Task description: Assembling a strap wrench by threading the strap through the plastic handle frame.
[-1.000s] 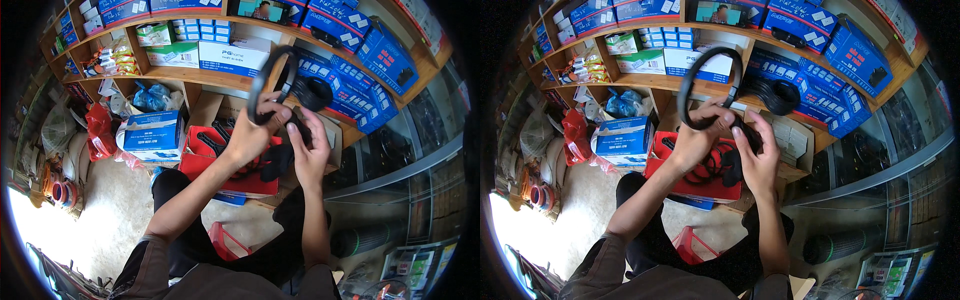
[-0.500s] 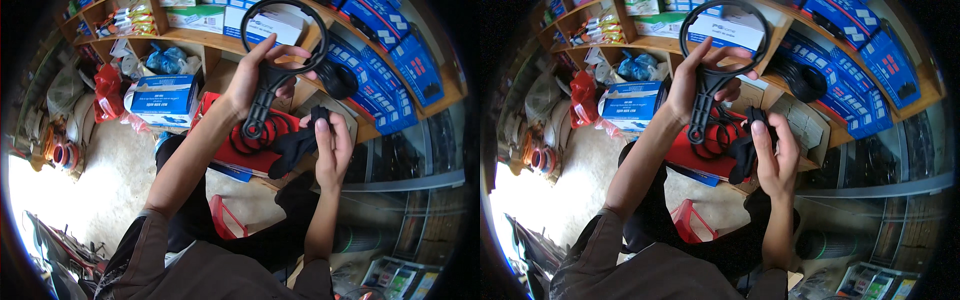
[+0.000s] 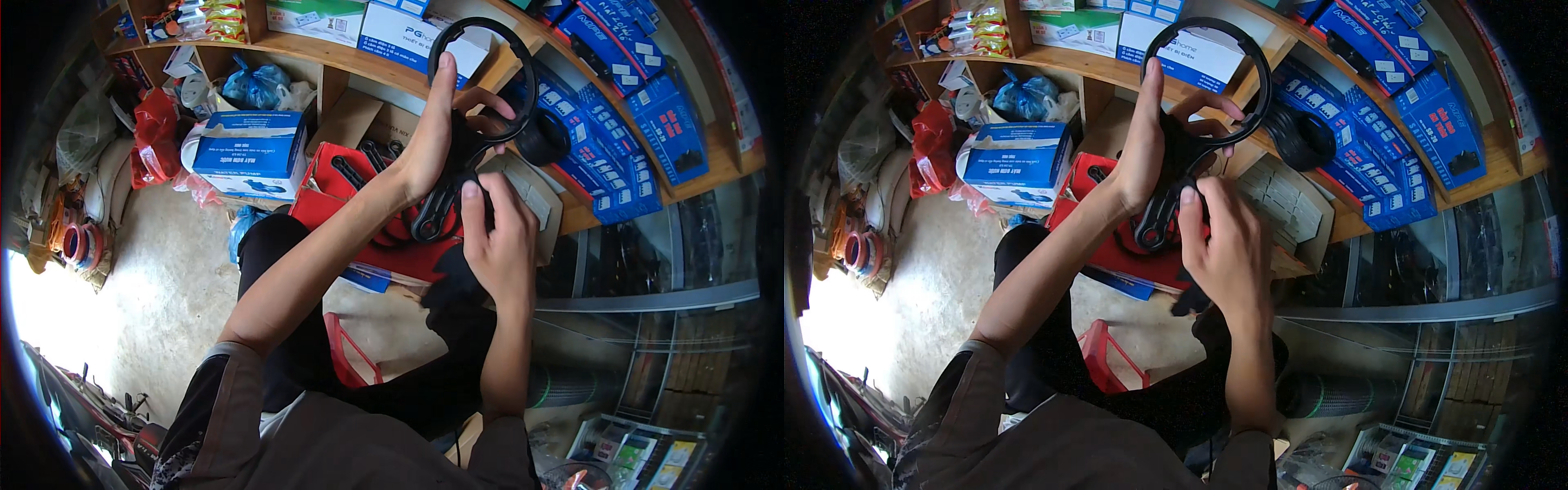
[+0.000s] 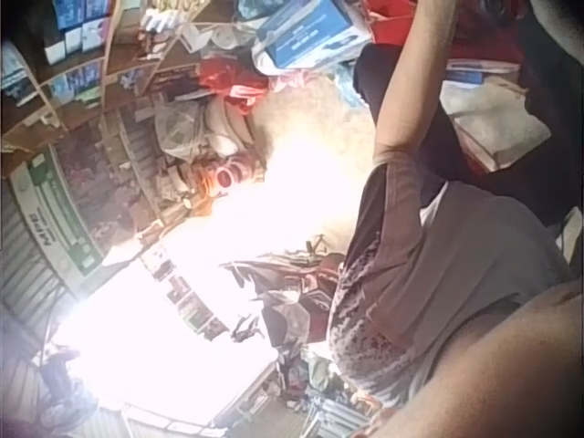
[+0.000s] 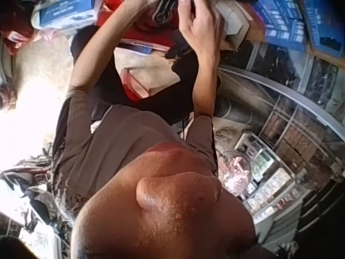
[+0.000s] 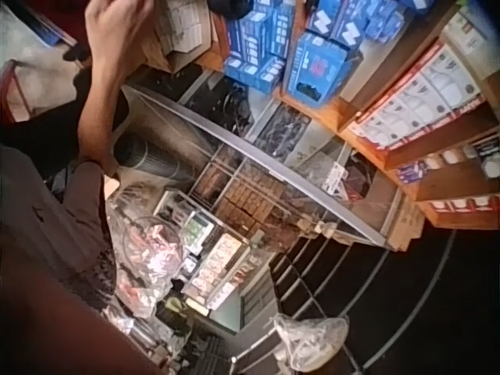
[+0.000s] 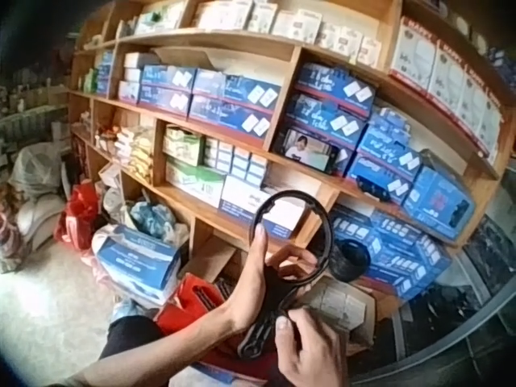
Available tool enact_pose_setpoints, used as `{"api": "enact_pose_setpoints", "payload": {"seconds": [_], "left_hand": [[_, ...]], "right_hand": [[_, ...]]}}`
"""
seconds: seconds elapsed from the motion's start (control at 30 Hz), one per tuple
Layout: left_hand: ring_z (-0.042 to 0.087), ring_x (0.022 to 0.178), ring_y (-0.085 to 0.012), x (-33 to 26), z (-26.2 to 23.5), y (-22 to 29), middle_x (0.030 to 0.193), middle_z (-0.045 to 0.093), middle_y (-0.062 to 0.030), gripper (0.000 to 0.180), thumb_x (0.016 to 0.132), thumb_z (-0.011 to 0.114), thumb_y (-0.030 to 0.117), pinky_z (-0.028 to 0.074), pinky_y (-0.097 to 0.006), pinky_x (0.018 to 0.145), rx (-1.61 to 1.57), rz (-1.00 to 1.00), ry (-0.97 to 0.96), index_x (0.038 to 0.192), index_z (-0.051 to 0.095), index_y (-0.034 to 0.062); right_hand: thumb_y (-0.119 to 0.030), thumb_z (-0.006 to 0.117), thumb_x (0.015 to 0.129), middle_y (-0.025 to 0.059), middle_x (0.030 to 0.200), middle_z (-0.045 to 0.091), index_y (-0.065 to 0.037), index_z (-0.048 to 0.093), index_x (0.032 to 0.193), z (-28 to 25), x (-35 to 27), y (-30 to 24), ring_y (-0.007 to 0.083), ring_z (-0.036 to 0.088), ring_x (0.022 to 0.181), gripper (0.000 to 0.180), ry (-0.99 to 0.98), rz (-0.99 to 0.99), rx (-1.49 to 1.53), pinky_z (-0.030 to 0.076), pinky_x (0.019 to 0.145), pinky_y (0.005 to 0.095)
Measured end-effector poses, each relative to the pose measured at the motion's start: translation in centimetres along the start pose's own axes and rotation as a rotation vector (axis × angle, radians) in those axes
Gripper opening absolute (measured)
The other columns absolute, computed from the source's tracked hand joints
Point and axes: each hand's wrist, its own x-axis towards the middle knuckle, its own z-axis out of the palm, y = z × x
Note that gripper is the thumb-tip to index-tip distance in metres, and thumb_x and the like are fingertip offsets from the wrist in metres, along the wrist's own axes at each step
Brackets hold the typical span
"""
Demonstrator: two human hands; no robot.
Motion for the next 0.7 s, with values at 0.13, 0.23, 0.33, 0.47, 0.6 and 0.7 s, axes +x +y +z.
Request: {"api": "enact_pose_setpoints", "payload": {"seconds": [0.13,0.23,0.33,0.47,0.6,0.7], "left_hand": [[0.056,0.085,-0.0191,-0.3,-0.5,-0.3,0.088,0.058,-0.0105,0.104,0.092,0.013,0.091,0.045,-0.032,0.083,0.115,0.07,0.062,0.105,0.063,0.0],[0.057,0.084,-0.0196,-0.1,-0.7,-0.5,0.089,0.058,-0.0118,0.102,0.093,0.015,0.09,0.045,-0.031,0.083,0.124,0.137,0.149,0.103,0.062,-0.0006],[0.057,0.082,-0.0195,-0.3,-1.0,-0.6,0.086,0.057,-0.0137,0.106,0.092,0.011,0.091,0.045,-0.031,0.079,0.082,0.062,0.167,0.099,0.06,-0.0023],[0.052,0.077,-0.0178,0.3,-1.8,-0.1,0.083,0.056,-0.0116,0.108,0.091,0.011,0.092,0.043,-0.031,0.075,0.178,0.142,0.216,0.096,0.061,-0.0042],[0.052,0.079,-0.0176,0.4,-2.8,-0.1,0.085,0.057,-0.0101,0.104,0.094,0.013,0.088,0.044,-0.031,0.077,0.154,0.136,0.25,0.097,0.064,-0.003],[0.054,0.083,-0.0176,0.1,-2.3,0.4,0.09,0.06,-0.0088,0.099,0.098,0.016,0.084,0.045,-0.031,0.08,0.089,0.124,0.284,0.1,0.067,-0.0008]], "right_hand": [[-0.009,0.06,0.099,0.0173,0.085,0.06,-0.002,0.055,0.096,0.6,1.3,0.1,0.0405,0.064,0.076,0.01,-0.042,-0.087,-0.157,0.05,0.066,0.0496],[-0.008,0.06,0.098,0.0172,0.084,0.059,-0.001,0.054,0.094,0.9,1.1,0.2,0.0405,0.063,0.076,0.01,-0.184,-0.139,-0.116,0.05,0.066,0.05],[-0.006,0.061,0.095,0.0176,0.083,0.058,-0.002,0.052,0.09,1.2,2.1,0.6,0.0418,0.062,0.077,0.011,-0.125,-0.156,-0.068,0.048,0.065,0.0507],[-0.005,0.063,0.092,0.0167,0.082,0.058,-0.002,0.052,0.089,1.8,4.1,0.7,0.0434,0.06,0.075,0.012,-0.058,-0.202,-0.13,0.047,0.063,0.0504],[-0.004,0.062,0.095,0.0209,0.086,0.058,0.002,0.055,0.094,2.4,3.7,0.1,0.0448,0.059,0.08,0.008,-0.133,-0.119,-0.002,0.047,0.069,0.0455],[-0.004,0.062,0.094,0.0203,0.085,0.058,0.001,0.056,0.093,1.6,4.1,-0.1,0.0438,0.059,0.079,0.008,-0.152,-0.153,-0.036,0.047,0.068,0.0453]]}}
